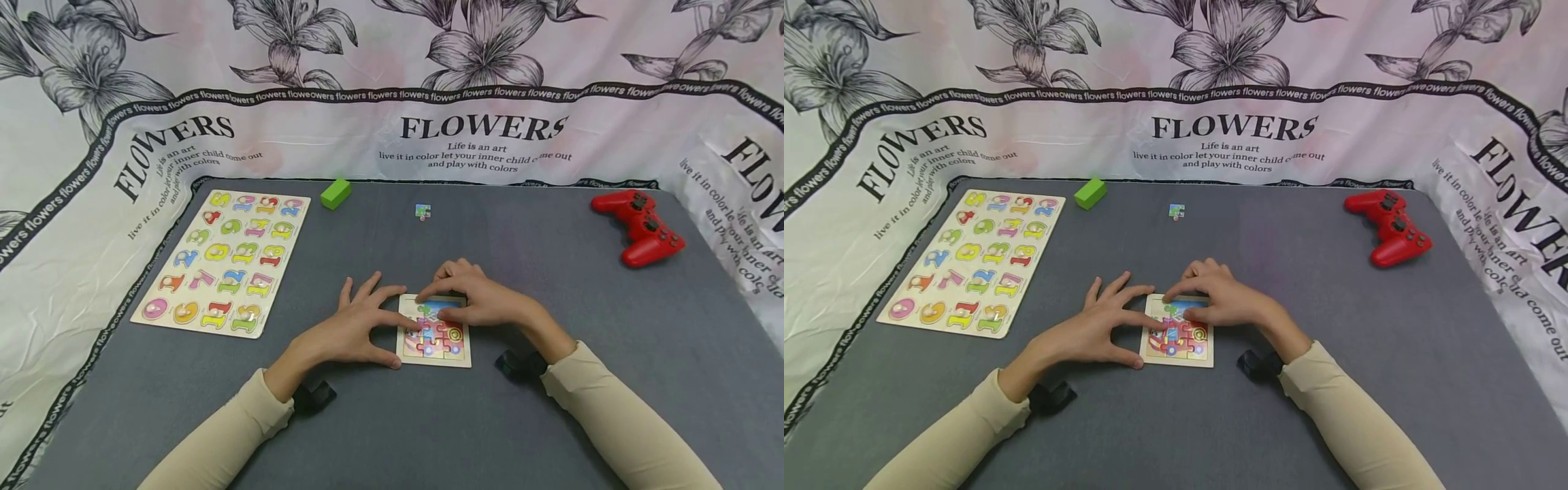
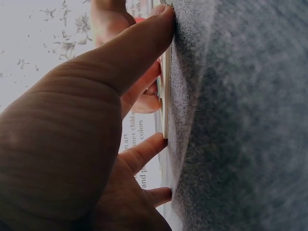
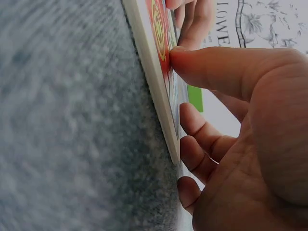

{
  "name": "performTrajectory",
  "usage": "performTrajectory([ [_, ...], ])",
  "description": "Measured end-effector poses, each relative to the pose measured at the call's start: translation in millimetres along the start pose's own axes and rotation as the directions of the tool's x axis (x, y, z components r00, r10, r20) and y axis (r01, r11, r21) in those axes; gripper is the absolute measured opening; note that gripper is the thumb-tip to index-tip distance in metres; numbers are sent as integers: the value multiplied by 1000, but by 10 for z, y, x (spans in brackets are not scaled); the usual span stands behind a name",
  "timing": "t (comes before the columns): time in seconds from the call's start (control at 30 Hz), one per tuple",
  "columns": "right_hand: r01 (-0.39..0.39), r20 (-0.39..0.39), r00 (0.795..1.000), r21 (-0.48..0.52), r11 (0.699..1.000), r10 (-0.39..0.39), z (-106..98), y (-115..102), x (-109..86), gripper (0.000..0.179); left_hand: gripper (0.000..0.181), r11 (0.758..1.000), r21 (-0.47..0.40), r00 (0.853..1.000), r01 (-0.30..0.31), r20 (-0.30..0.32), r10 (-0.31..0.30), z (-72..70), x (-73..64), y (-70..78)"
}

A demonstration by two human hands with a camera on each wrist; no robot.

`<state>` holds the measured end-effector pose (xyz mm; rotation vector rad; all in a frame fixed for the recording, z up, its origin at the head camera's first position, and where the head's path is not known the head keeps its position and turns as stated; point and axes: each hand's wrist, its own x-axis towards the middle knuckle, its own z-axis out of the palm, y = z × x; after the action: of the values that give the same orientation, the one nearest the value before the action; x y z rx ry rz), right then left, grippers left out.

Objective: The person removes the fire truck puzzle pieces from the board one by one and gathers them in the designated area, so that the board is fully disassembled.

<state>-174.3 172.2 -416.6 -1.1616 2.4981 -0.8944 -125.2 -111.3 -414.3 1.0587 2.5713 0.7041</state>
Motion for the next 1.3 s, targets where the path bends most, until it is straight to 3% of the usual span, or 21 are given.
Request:
performTrajectory([
  [0.8,1,54,999,-16,1000,0,34,-26,-17,48,60,1000,1,1000,-1,12,1,8,-15,-1],
  [1.3,-15,69,997,13,1000,14,26,-26,1,45,61,1000,-12,1000,6,18,-6,8,-26,-19],
])
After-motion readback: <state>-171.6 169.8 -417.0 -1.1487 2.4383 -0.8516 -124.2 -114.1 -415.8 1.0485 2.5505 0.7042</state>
